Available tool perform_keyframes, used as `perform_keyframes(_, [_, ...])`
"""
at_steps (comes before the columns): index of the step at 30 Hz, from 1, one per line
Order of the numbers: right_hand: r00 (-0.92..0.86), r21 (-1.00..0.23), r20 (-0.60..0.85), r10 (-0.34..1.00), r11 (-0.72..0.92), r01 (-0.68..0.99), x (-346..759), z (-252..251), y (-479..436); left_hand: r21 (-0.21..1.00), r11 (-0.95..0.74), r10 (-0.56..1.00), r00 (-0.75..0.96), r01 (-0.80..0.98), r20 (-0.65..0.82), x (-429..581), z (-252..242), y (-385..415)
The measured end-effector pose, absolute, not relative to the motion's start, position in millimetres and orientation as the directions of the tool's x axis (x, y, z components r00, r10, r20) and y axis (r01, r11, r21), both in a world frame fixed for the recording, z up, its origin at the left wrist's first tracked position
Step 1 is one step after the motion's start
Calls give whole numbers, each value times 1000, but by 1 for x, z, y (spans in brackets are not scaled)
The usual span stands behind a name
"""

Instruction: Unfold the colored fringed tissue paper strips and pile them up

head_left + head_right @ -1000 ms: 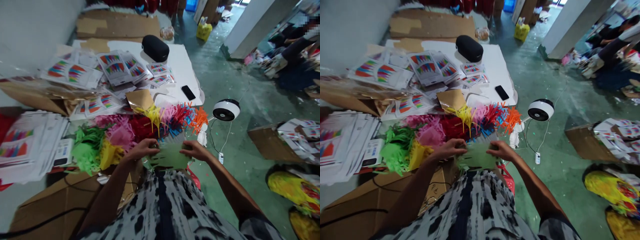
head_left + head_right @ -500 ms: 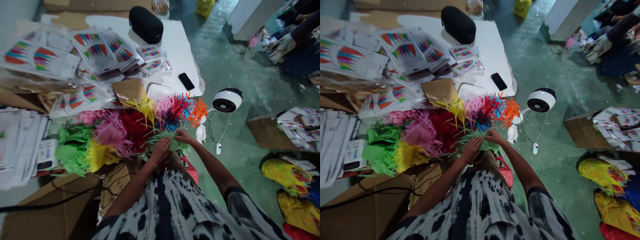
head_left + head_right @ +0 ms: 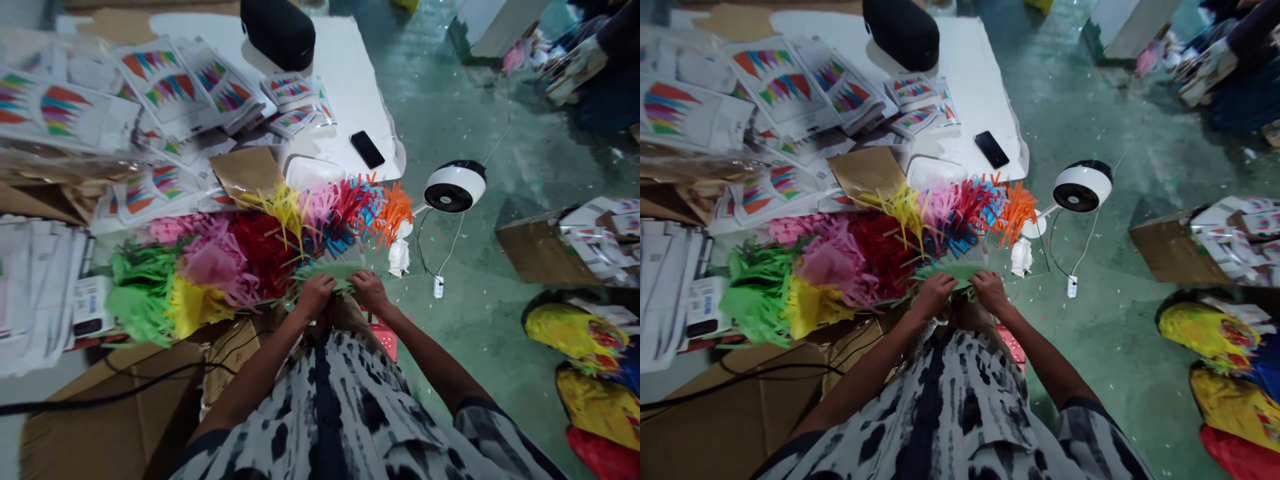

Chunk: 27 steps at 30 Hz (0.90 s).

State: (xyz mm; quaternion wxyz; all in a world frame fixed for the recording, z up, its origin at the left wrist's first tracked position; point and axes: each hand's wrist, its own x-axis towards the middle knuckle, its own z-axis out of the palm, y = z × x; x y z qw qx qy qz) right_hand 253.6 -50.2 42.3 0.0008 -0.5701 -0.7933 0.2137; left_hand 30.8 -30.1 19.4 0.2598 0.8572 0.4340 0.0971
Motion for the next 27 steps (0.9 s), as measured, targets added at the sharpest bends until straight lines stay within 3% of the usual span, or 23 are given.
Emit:
perform_keyframes(6, [-161,-371,-369,915,13,929,262,43,-27,650,-125,921,331,750,-205,12,22,-14])
perform_keyframes(12, [96,-218,-385,918,-192,957,240,36,-17,542,157,943,38,826,-332,29,27,-6])
perform_keyframes(19, [91,-118,-379,921,-146,982,234,28,-12,357,134,952,-20,925,-306,40,19,-4])
perform_keyframes(27, [59,-116,-381,923,-111,987,235,21,-8,304,-61,978,118,951,-174,41,14,-9])
